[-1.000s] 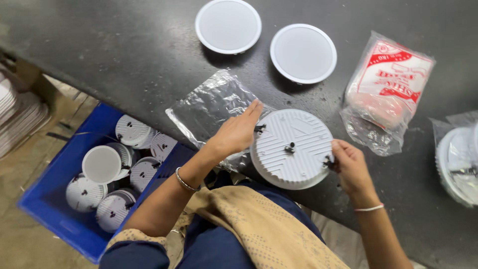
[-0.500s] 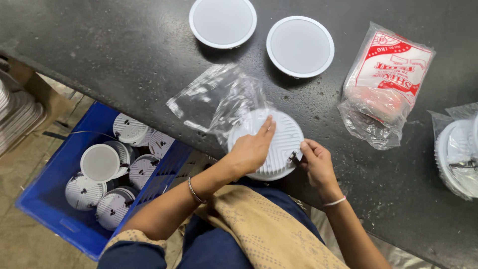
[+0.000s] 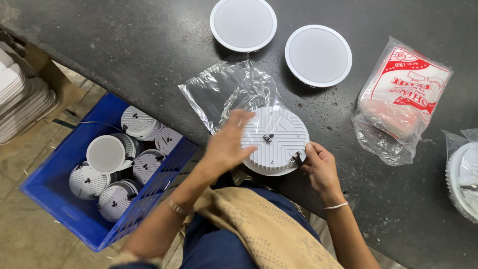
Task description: The person takes round LED panel light fixtures and slides each one into a clear plastic bag, folding the bag over the fixture. They place the bagged fixtures into a blue plastic crate and stack finished ones on the workbench, repeating the packing cycle for multiple units.
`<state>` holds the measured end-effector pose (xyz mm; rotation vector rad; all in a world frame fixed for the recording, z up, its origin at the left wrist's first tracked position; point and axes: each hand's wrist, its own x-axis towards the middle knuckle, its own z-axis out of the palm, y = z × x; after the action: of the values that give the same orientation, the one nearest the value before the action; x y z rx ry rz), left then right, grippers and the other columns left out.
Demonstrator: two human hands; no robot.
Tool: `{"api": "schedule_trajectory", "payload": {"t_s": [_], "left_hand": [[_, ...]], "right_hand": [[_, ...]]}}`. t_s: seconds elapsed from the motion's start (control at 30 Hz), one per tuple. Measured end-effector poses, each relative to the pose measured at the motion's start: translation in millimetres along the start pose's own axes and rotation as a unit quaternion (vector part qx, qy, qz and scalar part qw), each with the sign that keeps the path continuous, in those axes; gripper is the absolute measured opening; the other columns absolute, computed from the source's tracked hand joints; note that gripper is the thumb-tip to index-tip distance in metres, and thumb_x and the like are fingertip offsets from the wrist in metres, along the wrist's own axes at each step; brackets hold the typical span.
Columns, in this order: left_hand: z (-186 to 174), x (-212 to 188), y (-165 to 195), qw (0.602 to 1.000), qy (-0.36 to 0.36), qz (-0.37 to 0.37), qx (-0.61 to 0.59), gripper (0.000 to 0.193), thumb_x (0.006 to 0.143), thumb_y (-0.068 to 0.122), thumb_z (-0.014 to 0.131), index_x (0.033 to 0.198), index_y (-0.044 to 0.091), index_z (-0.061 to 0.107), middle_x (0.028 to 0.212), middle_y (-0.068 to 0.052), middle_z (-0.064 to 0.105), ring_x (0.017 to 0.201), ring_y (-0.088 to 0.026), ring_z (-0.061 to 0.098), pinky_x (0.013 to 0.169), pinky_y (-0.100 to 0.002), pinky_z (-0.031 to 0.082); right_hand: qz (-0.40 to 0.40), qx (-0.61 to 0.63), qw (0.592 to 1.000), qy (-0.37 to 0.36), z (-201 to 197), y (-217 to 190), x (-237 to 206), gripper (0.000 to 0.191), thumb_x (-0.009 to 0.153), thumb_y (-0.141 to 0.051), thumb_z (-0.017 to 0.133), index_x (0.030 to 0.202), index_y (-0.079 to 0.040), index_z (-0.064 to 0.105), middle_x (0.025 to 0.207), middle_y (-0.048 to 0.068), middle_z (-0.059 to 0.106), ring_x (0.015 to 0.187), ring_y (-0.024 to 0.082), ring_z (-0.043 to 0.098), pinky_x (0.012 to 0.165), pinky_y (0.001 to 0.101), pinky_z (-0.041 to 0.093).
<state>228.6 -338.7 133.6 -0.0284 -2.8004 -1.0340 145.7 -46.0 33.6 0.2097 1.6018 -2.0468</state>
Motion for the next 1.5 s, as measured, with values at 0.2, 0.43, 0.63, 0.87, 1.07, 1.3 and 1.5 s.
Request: {"api": "schedule_trajectory", "payload": {"t_s": [0.2,0.43,0.63,0.87,1.07,1.3,1.5], "left_hand": [[-6.4,-47.7,-26.0,0.966,-0.018,-0.241,-0.097,0.085,0.066,0.024,0.09,0.135,0.013,0.043,0.13,-0.013,0.049,0.094,-0.033,0.071,0.084,-0.043,0.057],[32.5,-52.1,-41.6,0.979,0.174,-0.103,-0.006,0.016,0.094,0.007,0.069,0.107,0.007,0.061,0.102,-0.013,0.068,0.099,-0.036,0.068,0.081,-0.046,0.054],[25.5,-58.9,-35.0,0.989,0.083,0.109,-0.06,0.014,0.087,0.006,0.068,0.101,0.006,0.068,0.093,-0.011,0.07,0.089,-0.032,0.067,0.078,-0.043,0.055],[1.9,2.7,-33.7,0.981,0.15,0.094,-0.084,0.022,0.097,0.025,0.073,0.106,0.005,0.071,0.097,-0.013,0.072,0.091,-0.029,0.069,0.082,-0.041,0.054],[27.6,154.6,-58.2,0.995,0.046,0.043,0.081,0.063,0.077,0.059,0.074,0.097,-0.001,0.073,0.1,-0.02,0.072,0.106,-0.036,0.064,0.099,-0.05,0.044],[113.1,181.6,-41.5,0.992,0.043,0.074,0.096,0.014,0.078,0.014,0.067,0.07,0.006,0.077,0.072,-0.021,0.072,0.07,-0.037,0.073,0.066,-0.048,0.059],[136.3,131.3,30.1,0.984,0.052,0.169,0.012,0.019,0.085,0.017,0.067,0.072,0.005,0.073,0.069,-0.019,0.069,0.071,-0.037,0.072,0.086,-0.051,0.058]], "right_hand": [[0.036,0.019,0.999,-0.032,13.5,-12.6,-2.4,0.033,0.105,-0.026,0.055,0.125,-0.002,0.065,0.107,0.003,0.075,0.09,0.011,0.071,0.075,0.0281,0.057],[0.058,0.011,0.994,-0.091,30.8,-35.1,12.0,0.03,0.104,-0.023,0.056,0.125,-0.005,0.066,0.106,0.002,0.075,0.089,0.011,0.069,0.076,0.0268,0.057],[0.033,-0.031,0.994,-0.096,57.0,-29.9,45.7,0.028,0.106,-0.024,0.056,0.123,-0.004,0.067,0.103,0.001,0.074,0.087,0.01,0.07,0.071,0.0243,0.055],[0.052,-0.029,0.994,-0.088,75.8,-24.7,52.0,0.028,0.105,-0.022,0.053,0.123,-0.005,0.066,0.104,0.003,0.074,0.089,0.013,0.071,0.071,0.0273,0.057],[0.049,-0.001,0.992,-0.114,80.9,-27.8,38.4,0.028,0.102,-0.016,0.054,0.127,-0.005,0.06,0.111,0.003,0.072,0.097,0.013,0.071,0.08,0.0309,0.06],[-0.011,-0.023,0.998,-0.057,88.2,-16.9,13.8,0.035,0.101,-0.013,0.057,0.135,-0.005,0.061,0.113,0.002,0.072,0.093,0.011,0.067,0.078,0.0289,0.056],[-0.097,-0.022,0.995,0.023,76.5,6.9,-0.9,0.027,0.103,-0.017,0.06,0.125,0.0,0.059,0.109,0.005,0.068,0.092,0.013,0.064,0.076,0.0293,0.054]]}}
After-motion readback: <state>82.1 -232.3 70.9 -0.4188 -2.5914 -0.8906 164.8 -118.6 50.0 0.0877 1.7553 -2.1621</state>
